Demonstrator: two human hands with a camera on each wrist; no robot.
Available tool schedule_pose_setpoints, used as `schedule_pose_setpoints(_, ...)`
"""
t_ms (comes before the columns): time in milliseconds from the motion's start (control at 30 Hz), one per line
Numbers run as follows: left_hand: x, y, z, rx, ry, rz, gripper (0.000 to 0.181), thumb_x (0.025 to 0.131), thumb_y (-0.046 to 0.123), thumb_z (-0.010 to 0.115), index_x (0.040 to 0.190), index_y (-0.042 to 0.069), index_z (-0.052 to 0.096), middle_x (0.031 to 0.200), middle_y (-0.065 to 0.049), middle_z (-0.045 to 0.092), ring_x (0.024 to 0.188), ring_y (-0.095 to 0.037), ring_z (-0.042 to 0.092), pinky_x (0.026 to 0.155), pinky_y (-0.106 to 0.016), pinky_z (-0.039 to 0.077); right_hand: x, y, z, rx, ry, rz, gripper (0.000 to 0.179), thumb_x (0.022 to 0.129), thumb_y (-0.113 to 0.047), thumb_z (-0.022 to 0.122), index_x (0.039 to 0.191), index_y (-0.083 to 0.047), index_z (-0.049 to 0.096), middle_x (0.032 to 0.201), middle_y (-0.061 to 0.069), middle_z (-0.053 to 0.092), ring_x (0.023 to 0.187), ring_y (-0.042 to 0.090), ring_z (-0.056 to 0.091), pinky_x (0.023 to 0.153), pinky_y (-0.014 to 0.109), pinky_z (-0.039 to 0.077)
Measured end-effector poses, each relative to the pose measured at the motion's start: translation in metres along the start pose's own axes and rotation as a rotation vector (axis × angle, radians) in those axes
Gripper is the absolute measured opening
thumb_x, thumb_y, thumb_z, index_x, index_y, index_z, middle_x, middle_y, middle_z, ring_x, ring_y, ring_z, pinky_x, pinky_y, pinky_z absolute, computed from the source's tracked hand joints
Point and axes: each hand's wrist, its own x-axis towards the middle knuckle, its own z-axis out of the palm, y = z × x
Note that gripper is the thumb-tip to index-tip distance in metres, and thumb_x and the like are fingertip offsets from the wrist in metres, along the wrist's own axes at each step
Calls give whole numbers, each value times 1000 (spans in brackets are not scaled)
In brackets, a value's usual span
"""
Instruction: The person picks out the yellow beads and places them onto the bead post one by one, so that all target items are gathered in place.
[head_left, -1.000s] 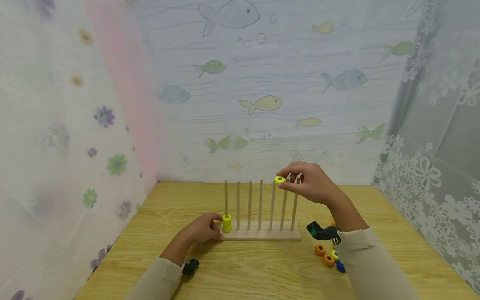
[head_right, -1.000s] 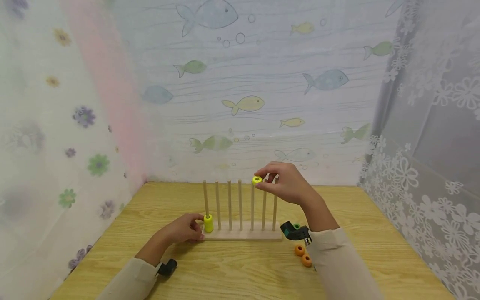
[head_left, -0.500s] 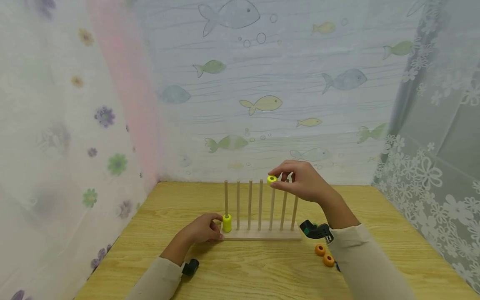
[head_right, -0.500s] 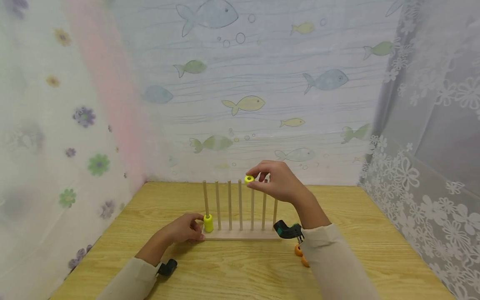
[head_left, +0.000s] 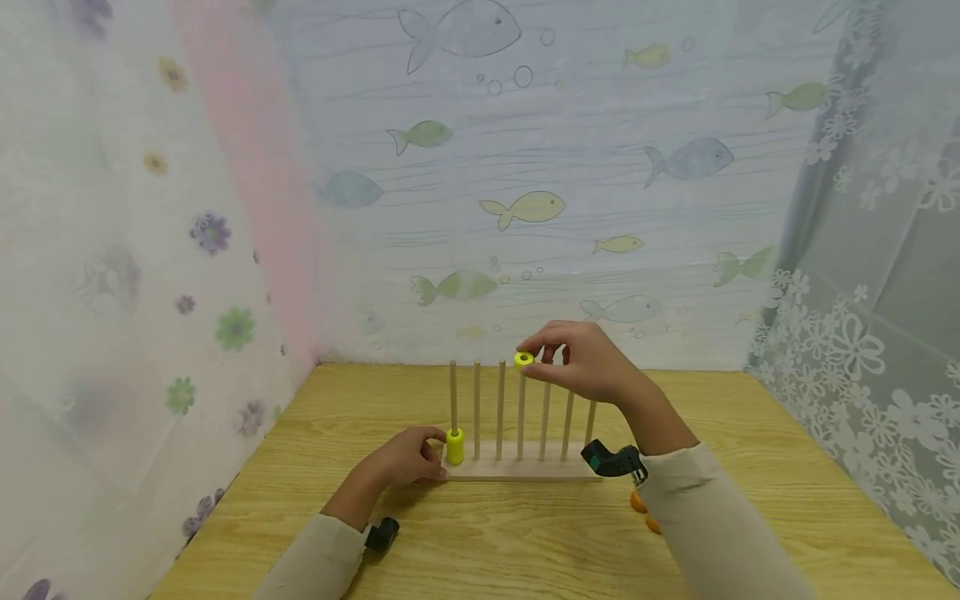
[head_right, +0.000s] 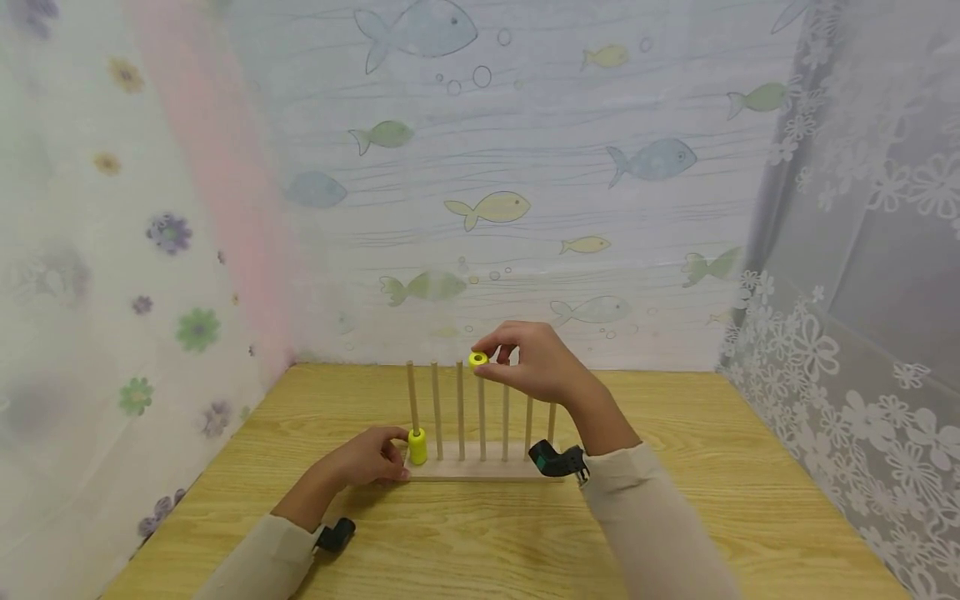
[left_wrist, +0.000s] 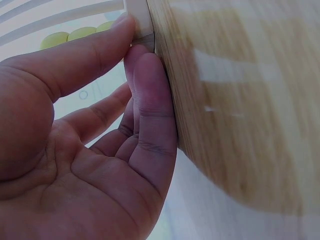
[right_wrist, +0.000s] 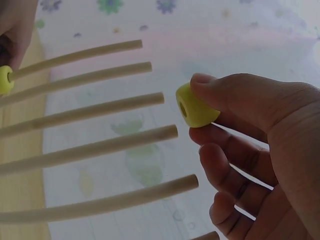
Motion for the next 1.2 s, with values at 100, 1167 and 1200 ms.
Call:
schedule_pose_setpoints(100,-1,1,0,-2,-1,-4,65,90,12,82,147,3,51,94,-8,65,77,-20,61,65,-34,52,3,-4,2,20,4,-12,23,93,-30,80,115,-26,78,107,-13,72,84,7,61,66,29,51)
schedule_pose_setpoints(1167,-3,4,0,-13,7,-11,64,90,11,82,146,3,52,95,-9,64,76,-21,61,66,-35,52,27,-23,25,52,-30,34,23,94,-27,80,115,-21,80,106,-9,76,84,8,65,64,28,51)
schedule_pose_setpoints(1200,-3,4,0,-13,7,-11,64,90,11,82,146,3,52,95,-10,64,76,-21,61,66,-35,52,28,-23,26,55,-29,35,23,93,-27,80,115,-21,80,106,-9,76,84,8,65,64,28,51)
